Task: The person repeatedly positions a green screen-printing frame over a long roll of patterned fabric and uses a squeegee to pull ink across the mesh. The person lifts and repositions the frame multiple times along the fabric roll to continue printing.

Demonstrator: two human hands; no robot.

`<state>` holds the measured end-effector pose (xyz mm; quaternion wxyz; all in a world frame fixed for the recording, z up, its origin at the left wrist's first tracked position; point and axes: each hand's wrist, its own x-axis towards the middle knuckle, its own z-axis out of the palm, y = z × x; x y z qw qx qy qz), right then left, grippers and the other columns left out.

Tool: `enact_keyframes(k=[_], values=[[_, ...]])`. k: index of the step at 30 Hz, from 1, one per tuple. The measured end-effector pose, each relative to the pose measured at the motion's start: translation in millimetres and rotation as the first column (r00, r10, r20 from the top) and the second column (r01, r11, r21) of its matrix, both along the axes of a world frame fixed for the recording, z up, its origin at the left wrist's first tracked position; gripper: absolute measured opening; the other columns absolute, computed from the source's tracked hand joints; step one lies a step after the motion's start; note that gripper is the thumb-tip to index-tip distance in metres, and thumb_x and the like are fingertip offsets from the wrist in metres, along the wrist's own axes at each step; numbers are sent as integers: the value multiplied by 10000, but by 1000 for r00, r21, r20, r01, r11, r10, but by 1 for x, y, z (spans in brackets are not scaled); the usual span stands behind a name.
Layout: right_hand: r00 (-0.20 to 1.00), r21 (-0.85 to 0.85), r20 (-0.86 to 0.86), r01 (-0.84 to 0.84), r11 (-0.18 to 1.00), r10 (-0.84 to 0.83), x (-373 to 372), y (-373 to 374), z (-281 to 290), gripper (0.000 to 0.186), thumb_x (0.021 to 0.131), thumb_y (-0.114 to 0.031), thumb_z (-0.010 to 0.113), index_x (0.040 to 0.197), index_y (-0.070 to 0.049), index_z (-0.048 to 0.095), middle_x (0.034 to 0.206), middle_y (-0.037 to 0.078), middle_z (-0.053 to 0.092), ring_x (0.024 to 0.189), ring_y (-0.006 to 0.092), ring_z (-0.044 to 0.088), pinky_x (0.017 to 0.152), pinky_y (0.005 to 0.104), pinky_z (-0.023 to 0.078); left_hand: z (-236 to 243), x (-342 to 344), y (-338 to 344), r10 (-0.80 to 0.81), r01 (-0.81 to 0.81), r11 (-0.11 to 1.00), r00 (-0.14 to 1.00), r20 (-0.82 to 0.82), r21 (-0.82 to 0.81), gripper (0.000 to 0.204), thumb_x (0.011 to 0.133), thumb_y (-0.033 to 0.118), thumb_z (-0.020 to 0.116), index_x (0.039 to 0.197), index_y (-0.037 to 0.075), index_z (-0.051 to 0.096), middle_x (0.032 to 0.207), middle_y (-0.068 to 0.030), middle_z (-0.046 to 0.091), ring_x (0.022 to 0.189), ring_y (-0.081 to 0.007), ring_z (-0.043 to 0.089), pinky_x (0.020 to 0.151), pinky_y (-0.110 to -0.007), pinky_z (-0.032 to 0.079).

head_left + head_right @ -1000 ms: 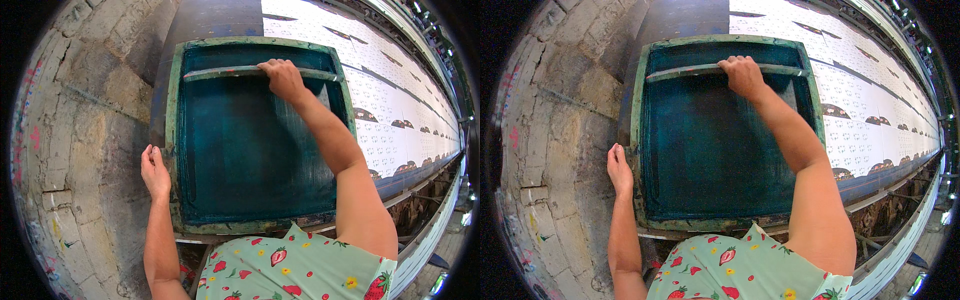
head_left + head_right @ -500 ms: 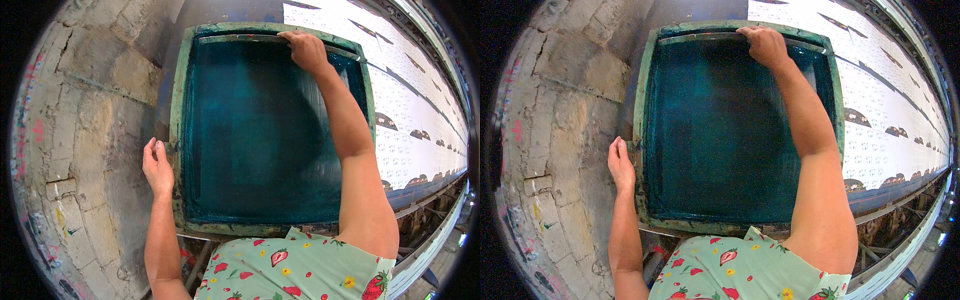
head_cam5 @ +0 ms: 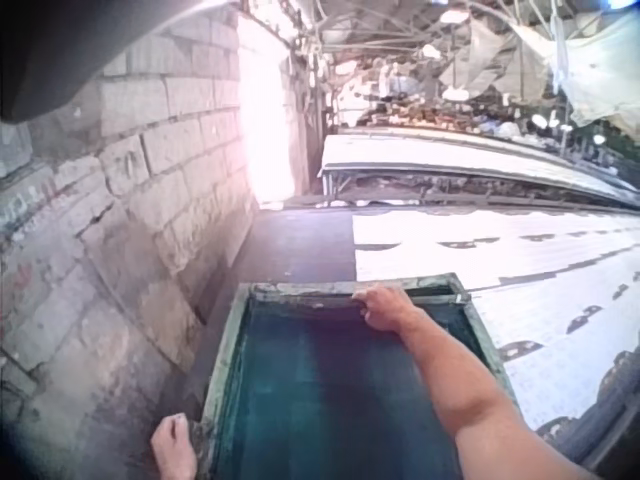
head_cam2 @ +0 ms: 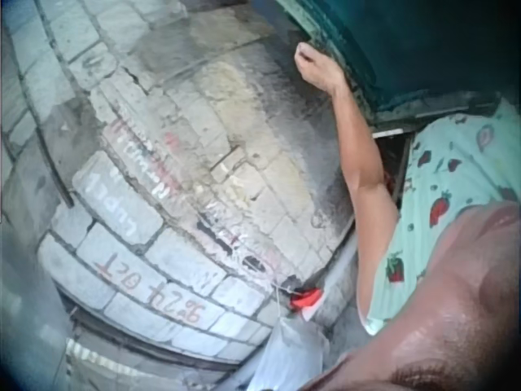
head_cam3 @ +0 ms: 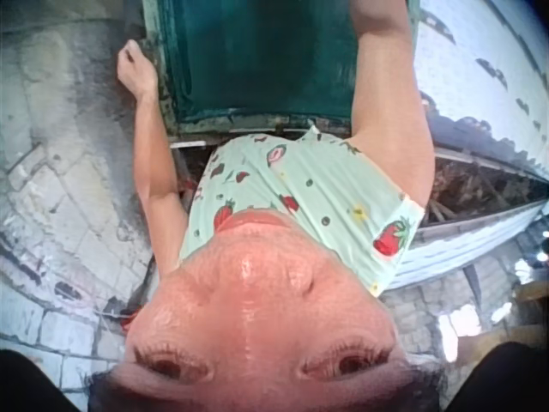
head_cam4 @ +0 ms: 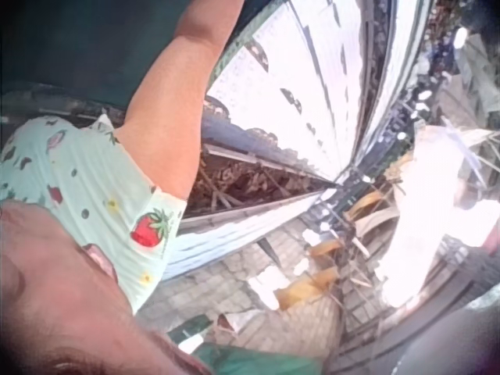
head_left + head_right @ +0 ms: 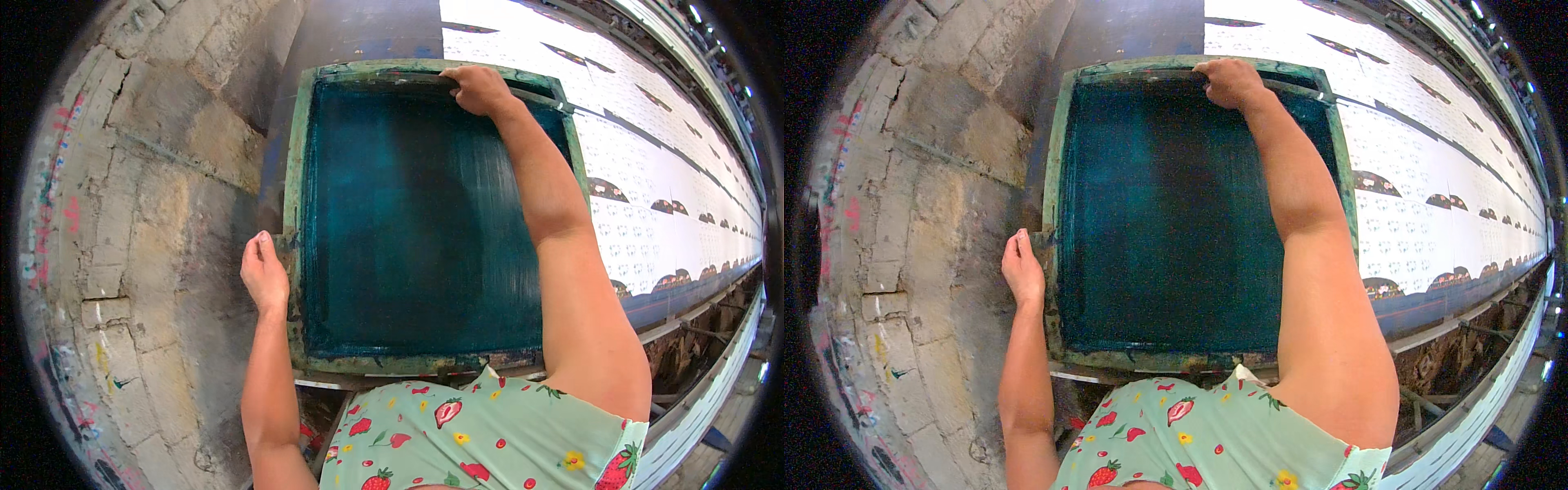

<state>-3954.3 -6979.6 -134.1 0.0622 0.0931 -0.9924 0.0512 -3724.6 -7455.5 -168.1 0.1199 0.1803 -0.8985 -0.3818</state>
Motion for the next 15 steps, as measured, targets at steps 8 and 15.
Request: enact_keyframes(k=[8,15], values=[[991,-64,116,-63,996,70,135,-30,13,450,967,-134,721,1408,-219,758,1244,152,813,1189,403,764,1037,541,611,6,-5,-2,-103,104,994,993,48,-15,636,1168,550,518,1206,-31,775,1123,-243,796,1084,-445,743,946,-516,546],[989,-97,120,-71,993,82,297,-71,20,403,968,-100,734,1357,-195,775,1200,139,794,1144,401,760,996,540,619,-8,-10,-13,-189,185,982,977,99,47,717,1151,634,475,1110,-9,790,1079,-239,797,1091,-456,736,957,-554,540]])
